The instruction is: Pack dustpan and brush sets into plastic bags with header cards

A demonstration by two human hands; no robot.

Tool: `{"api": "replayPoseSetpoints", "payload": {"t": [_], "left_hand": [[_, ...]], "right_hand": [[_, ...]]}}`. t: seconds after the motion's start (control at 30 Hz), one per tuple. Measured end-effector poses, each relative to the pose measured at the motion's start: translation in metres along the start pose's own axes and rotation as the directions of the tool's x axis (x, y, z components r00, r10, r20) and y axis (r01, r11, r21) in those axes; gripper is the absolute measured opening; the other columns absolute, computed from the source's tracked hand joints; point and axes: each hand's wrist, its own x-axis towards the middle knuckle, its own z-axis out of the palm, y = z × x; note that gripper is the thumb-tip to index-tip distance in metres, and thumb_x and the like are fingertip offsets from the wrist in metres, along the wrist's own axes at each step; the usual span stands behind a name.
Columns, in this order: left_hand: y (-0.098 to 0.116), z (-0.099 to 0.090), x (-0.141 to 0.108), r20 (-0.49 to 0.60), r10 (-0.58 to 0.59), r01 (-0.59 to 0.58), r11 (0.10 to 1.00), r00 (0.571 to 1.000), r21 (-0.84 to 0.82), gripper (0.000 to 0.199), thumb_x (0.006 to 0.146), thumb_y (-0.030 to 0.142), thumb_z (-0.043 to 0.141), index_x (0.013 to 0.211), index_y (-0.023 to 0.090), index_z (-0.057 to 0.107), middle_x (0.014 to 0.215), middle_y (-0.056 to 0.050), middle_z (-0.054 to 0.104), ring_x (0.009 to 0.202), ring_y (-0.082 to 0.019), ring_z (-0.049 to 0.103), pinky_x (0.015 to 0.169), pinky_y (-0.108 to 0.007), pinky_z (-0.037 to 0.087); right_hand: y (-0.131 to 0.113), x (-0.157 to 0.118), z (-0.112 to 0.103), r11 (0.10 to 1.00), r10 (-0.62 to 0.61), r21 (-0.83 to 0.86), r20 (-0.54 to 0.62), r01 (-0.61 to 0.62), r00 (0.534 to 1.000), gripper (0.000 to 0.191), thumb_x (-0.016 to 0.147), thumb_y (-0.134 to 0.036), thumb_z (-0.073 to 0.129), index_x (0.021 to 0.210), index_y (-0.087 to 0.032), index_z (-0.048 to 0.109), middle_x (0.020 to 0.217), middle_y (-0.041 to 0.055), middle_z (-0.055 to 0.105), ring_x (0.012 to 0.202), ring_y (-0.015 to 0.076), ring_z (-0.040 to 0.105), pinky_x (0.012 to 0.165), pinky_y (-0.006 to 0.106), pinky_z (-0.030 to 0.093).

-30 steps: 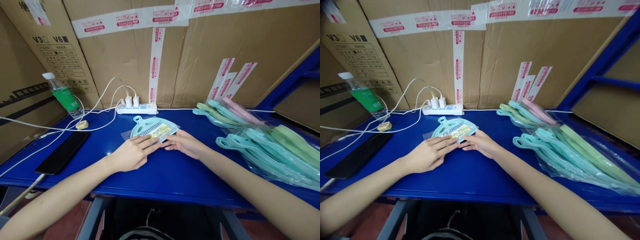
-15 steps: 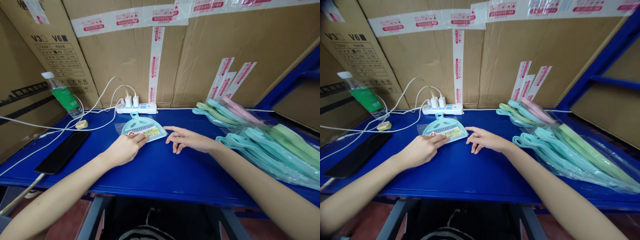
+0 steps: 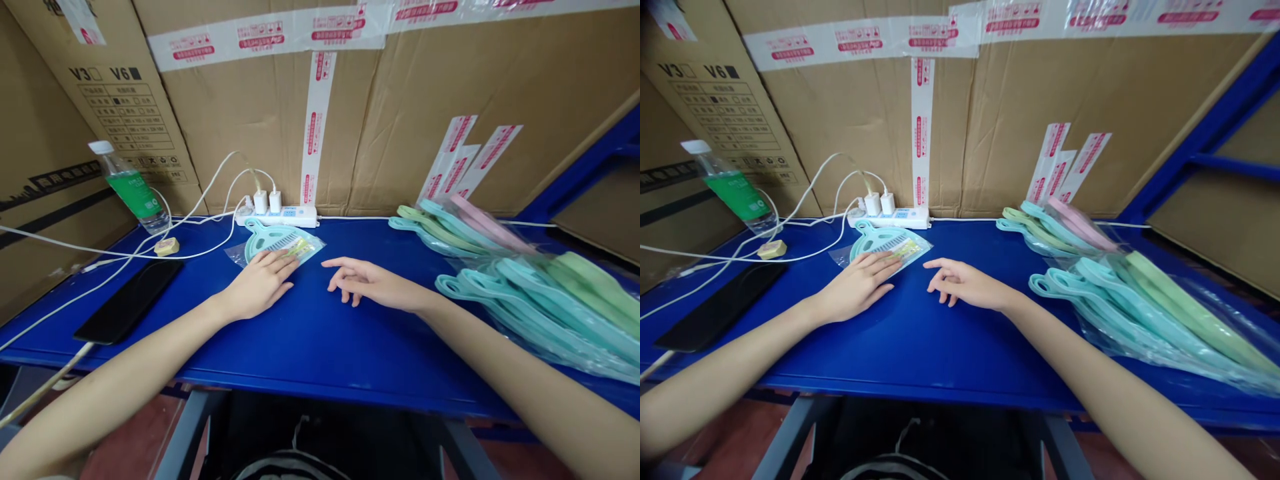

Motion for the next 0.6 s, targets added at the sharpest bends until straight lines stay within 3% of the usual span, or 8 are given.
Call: {"api": "replayPoseSetpoints", "payload": {"t": [0.13, 0.23, 0.3, 0.4, 0.6], "left_hand": [[0.019, -0.014, -0.002, -0.081, 0.208, -0.212, 0.976, 0.975, -0.049, 0.033, 0.101, 0.024, 0.034, 0.114, 0.014, 0.063, 0.099, -0.009, 0.07, 0.091, -0.021, 0.064, 0.081, -0.033, 0.047], [0.035, -0.017, -0.006, -0.054, 0.381, -0.384, 0.918, 0.923, -0.102, 0.031, 0.101, 0.023, 0.034, 0.089, 0.015, 0.062, 0.071, -0.003, 0.064, 0.062, -0.016, 0.059, 0.061, -0.029, 0.043], [0.041, -0.015, -0.007, -0.027, 0.408, -0.408, 0.906, 0.913, -0.114, 0.031, 0.101, 0.024, 0.036, 0.079, 0.017, 0.057, 0.064, -0.001, 0.06, 0.054, -0.015, 0.055, 0.055, -0.029, 0.04], [0.042, -0.01, -0.008, 0.019, 0.395, -0.391, 0.915, 0.919, -0.101, 0.028, 0.099, 0.026, 0.04, 0.075, 0.019, 0.053, 0.059, 0.0, 0.059, 0.05, -0.015, 0.054, 0.053, -0.03, 0.038], [0.038, -0.008, -0.008, 0.025, 0.381, -0.377, 0.921, 0.924, -0.096, 0.026, 0.098, 0.026, 0.043, 0.074, 0.019, 0.052, 0.058, 0.0, 0.06, 0.048, -0.015, 0.054, 0.051, -0.03, 0.036]], "right_hand": [[-0.001, -0.002, 0.005, 0.987, -0.044, -0.153, -0.022, 0.04, 0.999, 0.022, 0.087, -0.029, 0.05, 0.106, -0.018, 0.05, 0.068, -0.0051, 0.054, 0.056, 0.0117, 0.054, 0.053, 0.025, 0.044], [-0.005, -0.005, 0.012, 0.866, -0.144, -0.487, -0.032, 0.111, 0.989, 0.013, 0.092, -0.027, 0.044, 0.084, -0.02, 0.051, 0.06, -0.0059, 0.049, 0.054, 0.0122, 0.049, 0.054, 0.025, 0.037], [-0.009, -0.008, 0.018, 0.694, -0.18, -0.707, 0.01, 0.135, 0.984, 0.019, 0.094, -0.024, 0.044, 0.075, -0.021, 0.048, 0.063, -0.0029, 0.055, 0.057, 0.0135, 0.051, 0.057, 0.026, 0.034], [-0.015, -0.011, 0.025, 0.478, -0.144, -0.867, 0.082, 0.142, 0.986, 0.02, 0.096, -0.022, 0.044, 0.076, -0.021, 0.048, 0.074, 0.0014, 0.064, 0.063, 0.0159, 0.056, 0.058, 0.027, 0.032], [-0.02, -0.014, 0.028, 0.342, -0.087, -0.93, 0.114, 0.138, 0.99, 0.019, 0.098, -0.022, 0.043, 0.082, -0.02, 0.054, 0.077, 0.0031, 0.068, 0.067, 0.0178, 0.062, 0.056, 0.028, 0.029]]}}
